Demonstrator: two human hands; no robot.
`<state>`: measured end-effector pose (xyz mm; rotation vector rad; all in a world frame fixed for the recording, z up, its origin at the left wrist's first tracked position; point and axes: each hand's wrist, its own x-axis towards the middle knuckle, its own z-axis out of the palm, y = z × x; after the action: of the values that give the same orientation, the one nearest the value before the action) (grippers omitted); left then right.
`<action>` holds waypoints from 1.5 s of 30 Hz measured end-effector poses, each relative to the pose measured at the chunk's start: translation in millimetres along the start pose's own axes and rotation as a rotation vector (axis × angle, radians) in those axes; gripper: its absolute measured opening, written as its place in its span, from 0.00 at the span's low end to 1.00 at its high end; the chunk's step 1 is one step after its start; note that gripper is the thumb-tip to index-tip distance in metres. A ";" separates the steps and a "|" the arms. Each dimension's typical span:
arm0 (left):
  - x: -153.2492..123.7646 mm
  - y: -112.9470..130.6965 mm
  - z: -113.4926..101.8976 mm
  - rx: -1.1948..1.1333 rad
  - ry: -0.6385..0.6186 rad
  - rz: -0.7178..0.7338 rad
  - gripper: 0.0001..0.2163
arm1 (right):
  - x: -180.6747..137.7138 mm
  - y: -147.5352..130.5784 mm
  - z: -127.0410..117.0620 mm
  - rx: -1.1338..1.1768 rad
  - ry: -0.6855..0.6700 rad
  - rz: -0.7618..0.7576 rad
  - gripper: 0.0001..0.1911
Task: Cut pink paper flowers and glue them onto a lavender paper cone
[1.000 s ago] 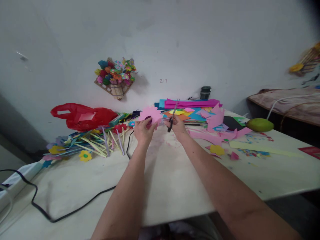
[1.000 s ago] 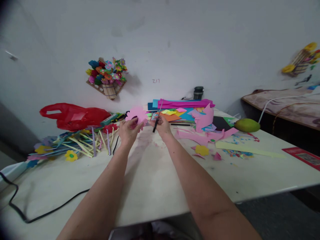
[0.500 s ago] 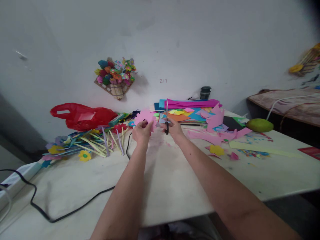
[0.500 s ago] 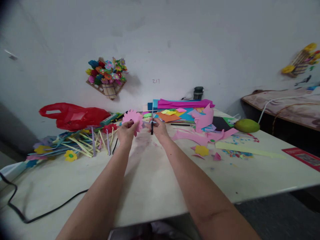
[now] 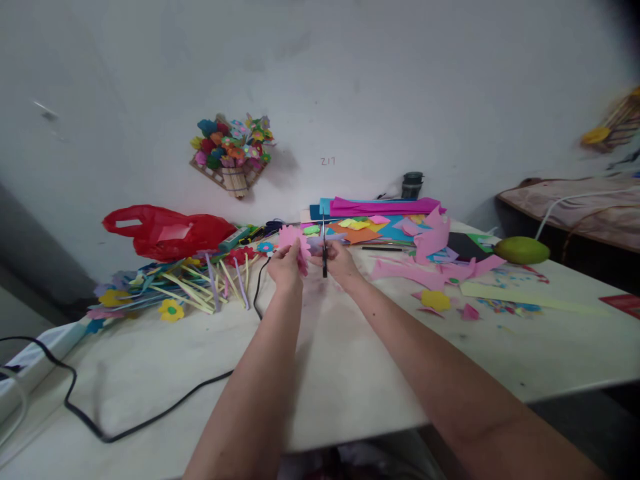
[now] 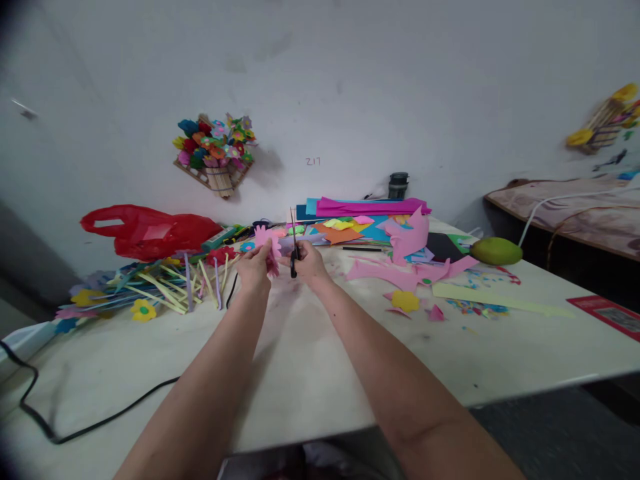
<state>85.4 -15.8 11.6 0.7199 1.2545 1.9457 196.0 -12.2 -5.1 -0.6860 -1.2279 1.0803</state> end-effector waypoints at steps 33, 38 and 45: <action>-28.8 21.3 6.8 -0.053 -0.042 -0.421 0.16 | 13.6 5.4 -21.0 -0.156 0.081 -0.007 0.23; -3.2 20.1 -13.1 0.431 -0.166 -0.096 0.18 | 14.0 3.0 -24.9 -0.137 0.051 -0.001 0.23; 7.5 32.7 -25.7 0.774 -0.108 0.493 0.16 | 11.6 -3.2 -29.4 -0.135 -0.019 0.022 0.21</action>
<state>52.9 -32.8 32.8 1.6207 1.9099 1.7010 224.9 1.0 -4.9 -0.7952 -1.3204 1.0306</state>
